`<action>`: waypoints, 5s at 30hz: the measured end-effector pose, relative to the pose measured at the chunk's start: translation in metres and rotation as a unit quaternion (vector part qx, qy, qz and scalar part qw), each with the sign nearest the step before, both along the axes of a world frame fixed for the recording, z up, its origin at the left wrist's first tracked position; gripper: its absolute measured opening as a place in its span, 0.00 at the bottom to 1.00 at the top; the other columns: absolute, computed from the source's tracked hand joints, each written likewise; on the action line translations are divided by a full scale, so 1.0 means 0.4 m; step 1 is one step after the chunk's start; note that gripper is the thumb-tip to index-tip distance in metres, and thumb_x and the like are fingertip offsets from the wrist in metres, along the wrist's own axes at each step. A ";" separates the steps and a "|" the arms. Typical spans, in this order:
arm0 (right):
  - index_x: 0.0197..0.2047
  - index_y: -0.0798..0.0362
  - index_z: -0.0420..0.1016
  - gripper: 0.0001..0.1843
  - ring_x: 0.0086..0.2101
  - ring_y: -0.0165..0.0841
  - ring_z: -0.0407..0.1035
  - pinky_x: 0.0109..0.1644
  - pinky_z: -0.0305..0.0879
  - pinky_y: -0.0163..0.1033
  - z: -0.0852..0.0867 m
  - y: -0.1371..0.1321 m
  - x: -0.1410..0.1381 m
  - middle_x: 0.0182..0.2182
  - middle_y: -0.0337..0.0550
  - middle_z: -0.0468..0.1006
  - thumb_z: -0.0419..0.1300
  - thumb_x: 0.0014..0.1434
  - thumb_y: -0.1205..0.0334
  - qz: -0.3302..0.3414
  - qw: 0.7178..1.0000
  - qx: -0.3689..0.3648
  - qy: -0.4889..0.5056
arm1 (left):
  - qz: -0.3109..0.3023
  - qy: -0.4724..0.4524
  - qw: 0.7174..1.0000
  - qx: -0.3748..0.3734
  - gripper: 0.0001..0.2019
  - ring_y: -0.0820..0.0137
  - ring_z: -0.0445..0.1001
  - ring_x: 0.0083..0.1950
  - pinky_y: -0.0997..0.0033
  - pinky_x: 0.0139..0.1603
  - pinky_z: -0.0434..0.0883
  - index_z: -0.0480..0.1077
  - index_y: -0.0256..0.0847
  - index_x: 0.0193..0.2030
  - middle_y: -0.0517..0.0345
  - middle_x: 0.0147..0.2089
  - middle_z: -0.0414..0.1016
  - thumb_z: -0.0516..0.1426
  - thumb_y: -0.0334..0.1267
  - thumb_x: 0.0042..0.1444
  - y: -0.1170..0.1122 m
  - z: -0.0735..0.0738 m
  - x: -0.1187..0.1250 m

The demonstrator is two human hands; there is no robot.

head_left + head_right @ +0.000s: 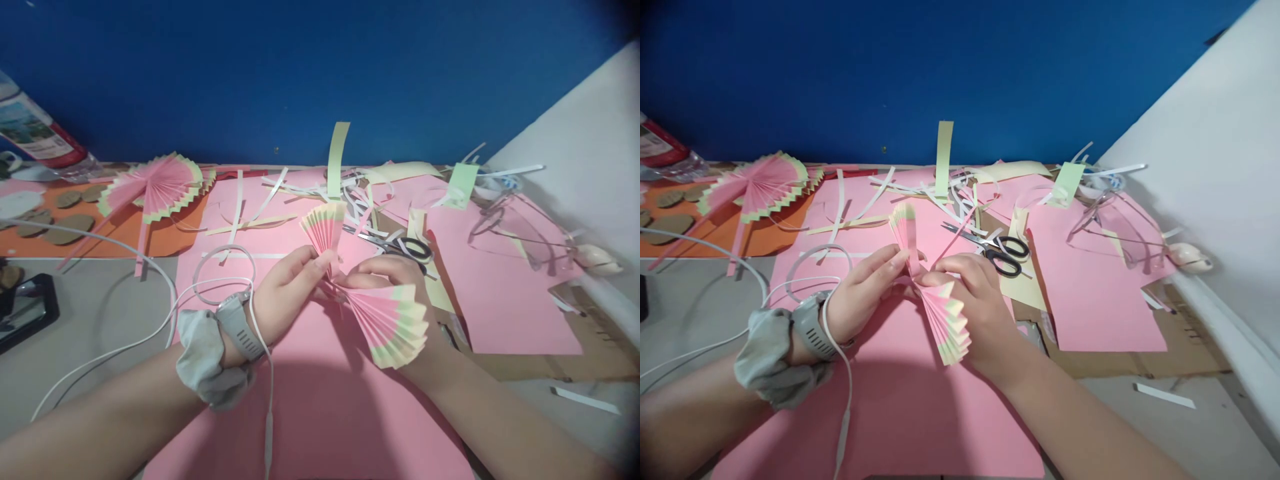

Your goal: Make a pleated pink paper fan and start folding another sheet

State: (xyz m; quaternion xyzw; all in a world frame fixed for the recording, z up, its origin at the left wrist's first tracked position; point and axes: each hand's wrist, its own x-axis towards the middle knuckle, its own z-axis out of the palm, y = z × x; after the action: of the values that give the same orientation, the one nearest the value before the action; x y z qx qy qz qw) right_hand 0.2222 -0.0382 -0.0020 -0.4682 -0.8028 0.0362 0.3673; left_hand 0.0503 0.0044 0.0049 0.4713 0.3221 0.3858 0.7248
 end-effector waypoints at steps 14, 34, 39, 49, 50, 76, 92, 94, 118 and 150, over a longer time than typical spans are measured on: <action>0.49 0.47 0.68 0.18 0.45 0.36 0.67 0.50 0.62 0.45 0.031 -0.006 -0.010 0.43 0.45 0.70 0.54 0.58 0.75 0.054 0.997 0.048 -0.024 | 0.038 -0.040 0.993 -0.105 0.11 0.70 0.78 0.31 0.72 0.32 0.75 0.68 0.37 0.42 0.56 0.30 0.79 0.58 0.42 0.58 0.029 0.007 -0.009; 0.36 0.51 0.69 0.05 0.19 0.24 0.64 0.26 0.65 0.37 0.029 0.001 -0.032 0.27 0.34 0.67 0.59 0.62 0.60 0.049 0.881 -0.318 0.348 | -0.156 -0.054 0.984 -0.065 0.18 0.65 0.78 0.27 0.64 0.28 0.76 0.62 0.40 0.55 0.56 0.28 0.76 0.53 0.47 0.63 -0.007 -0.006 0.002; 0.35 0.51 0.67 0.06 0.18 0.25 0.63 0.25 0.66 0.35 0.033 -0.002 -0.039 0.19 0.28 0.63 0.56 0.64 0.60 0.091 0.822 -0.380 0.414 | -0.130 -0.019 0.990 -0.053 0.21 0.67 0.77 0.31 0.67 0.31 0.74 0.62 0.42 0.59 0.55 0.34 0.75 0.53 0.47 0.63 -0.006 -0.002 0.001; 0.32 0.51 0.63 0.09 0.16 0.23 0.63 0.23 0.65 0.33 0.043 0.011 -0.042 0.17 0.27 0.63 0.57 0.64 0.60 0.075 0.812 -0.374 0.441 | -0.150 -0.048 0.988 -0.006 0.18 0.66 0.77 0.32 0.62 0.37 0.74 0.57 0.35 0.61 0.53 0.32 0.77 0.50 0.34 0.65 -0.010 -0.002 0.004; 0.31 0.51 0.62 0.10 0.16 0.24 0.63 0.23 0.66 0.34 0.044 0.011 -0.043 0.16 0.27 0.63 0.56 0.64 0.60 0.082 0.808 -0.377 0.444 | -0.151 -0.056 0.987 -0.006 0.18 0.67 0.77 0.32 0.63 0.37 0.75 0.57 0.35 0.60 0.53 0.32 0.77 0.50 0.34 0.65 -0.010 -0.005 0.004; 0.39 0.50 0.70 0.04 0.24 0.24 0.63 0.33 0.63 0.39 0.006 0.010 -0.015 0.31 0.36 0.67 0.56 0.64 0.60 0.013 0.915 -0.289 0.282 | -0.149 -0.080 0.986 -0.008 0.18 0.74 0.76 0.28 0.74 0.33 0.75 0.61 0.40 0.61 0.61 0.28 0.75 0.51 0.33 0.65 -0.011 -0.021 0.003; 0.37 0.49 0.67 0.11 0.38 0.37 0.68 0.43 0.64 0.43 -0.002 0.018 -0.008 0.36 0.42 0.71 0.64 0.55 0.55 -0.068 0.934 -0.213 0.278 | -0.141 0.044 0.988 0.043 0.11 0.74 0.76 0.30 0.72 0.36 0.74 0.62 0.40 0.51 0.63 0.28 0.73 0.48 0.28 0.63 -0.011 -0.021 0.011; 0.36 0.50 0.67 0.12 0.37 0.37 0.68 0.42 0.64 0.44 0.002 0.021 -0.010 0.34 0.42 0.71 0.65 0.55 0.54 -0.078 0.936 -0.233 0.252 | -0.141 0.052 0.988 0.038 0.08 0.73 0.75 0.30 0.73 0.34 0.73 0.64 0.39 0.46 0.62 0.28 0.73 0.48 0.29 0.62 -0.013 -0.016 0.011; 0.29 0.52 0.73 0.15 0.30 0.33 0.69 0.45 0.66 0.44 0.007 0.030 -0.002 0.24 0.39 0.73 0.59 0.61 0.51 0.071 0.791 -0.428 0.431 | -0.146 0.068 0.984 0.081 0.10 0.75 0.73 0.27 0.73 0.35 0.70 0.65 0.37 0.37 0.59 0.27 0.74 0.51 0.42 0.65 -0.016 -0.006 0.009; 0.28 0.50 0.69 0.16 0.18 0.24 0.40 0.21 0.43 0.34 0.018 0.044 -0.008 0.17 0.29 0.45 0.64 0.53 0.47 -0.012 0.707 -0.391 0.589 | -0.192 0.145 0.968 0.069 0.16 0.73 0.73 0.23 0.75 0.26 0.70 0.64 0.39 0.34 0.59 0.24 0.75 0.51 0.51 0.63 -0.011 -0.009 0.000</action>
State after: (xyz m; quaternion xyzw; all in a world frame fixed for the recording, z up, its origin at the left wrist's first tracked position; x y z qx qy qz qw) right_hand 0.2190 -0.0206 0.0052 -0.4626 -0.3314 0.6112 0.5501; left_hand 0.0502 0.0001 0.0014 0.6243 0.2995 0.1879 0.6966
